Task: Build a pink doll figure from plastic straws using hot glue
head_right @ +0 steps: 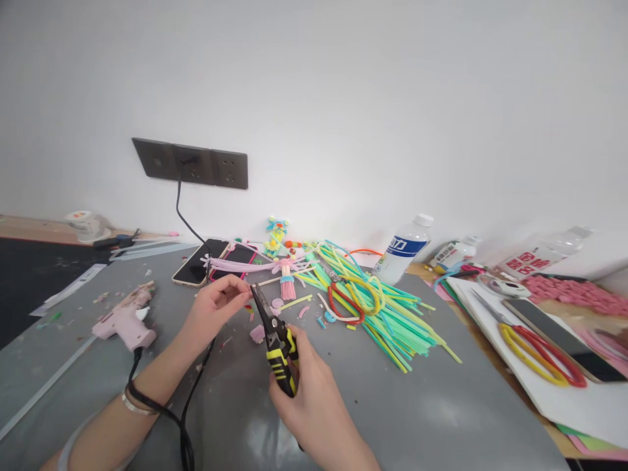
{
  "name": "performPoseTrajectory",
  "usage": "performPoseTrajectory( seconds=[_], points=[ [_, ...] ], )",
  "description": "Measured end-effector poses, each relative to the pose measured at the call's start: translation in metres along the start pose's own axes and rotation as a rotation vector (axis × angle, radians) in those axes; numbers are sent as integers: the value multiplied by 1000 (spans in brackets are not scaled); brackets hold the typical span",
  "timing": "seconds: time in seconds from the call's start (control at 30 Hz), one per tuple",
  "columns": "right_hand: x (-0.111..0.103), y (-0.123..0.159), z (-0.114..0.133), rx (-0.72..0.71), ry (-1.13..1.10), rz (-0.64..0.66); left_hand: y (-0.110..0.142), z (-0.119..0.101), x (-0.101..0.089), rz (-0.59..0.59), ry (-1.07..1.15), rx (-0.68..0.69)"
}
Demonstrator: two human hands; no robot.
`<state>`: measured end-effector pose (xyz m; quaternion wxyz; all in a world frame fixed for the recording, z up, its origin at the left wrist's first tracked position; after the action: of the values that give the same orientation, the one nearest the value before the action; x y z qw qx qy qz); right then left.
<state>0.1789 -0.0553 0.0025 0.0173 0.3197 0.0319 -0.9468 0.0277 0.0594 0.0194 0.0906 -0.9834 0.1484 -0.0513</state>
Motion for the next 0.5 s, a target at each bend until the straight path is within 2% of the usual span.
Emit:
performPoseTrajectory(
  seconds=[0.2,0.5],
  points=[
    [6,3,2,-6,-47,49,-2,-5,-5,-57,-22,18],
    [6,4,-1,13,-29,42,1,-2,0,-15,20,24]
  ],
)
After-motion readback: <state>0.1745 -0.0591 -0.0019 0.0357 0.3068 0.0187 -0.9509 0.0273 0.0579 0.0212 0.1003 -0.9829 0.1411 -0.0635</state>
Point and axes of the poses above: each hand's wrist, its own y-axis away from the middle knuckle, its own x-axis out of the palm, z = x × y, the point moved 8 cm from there along -y, towards the middle knuckle, and after that the axes turned 2 degrees about -x, right-handed, at the moved point
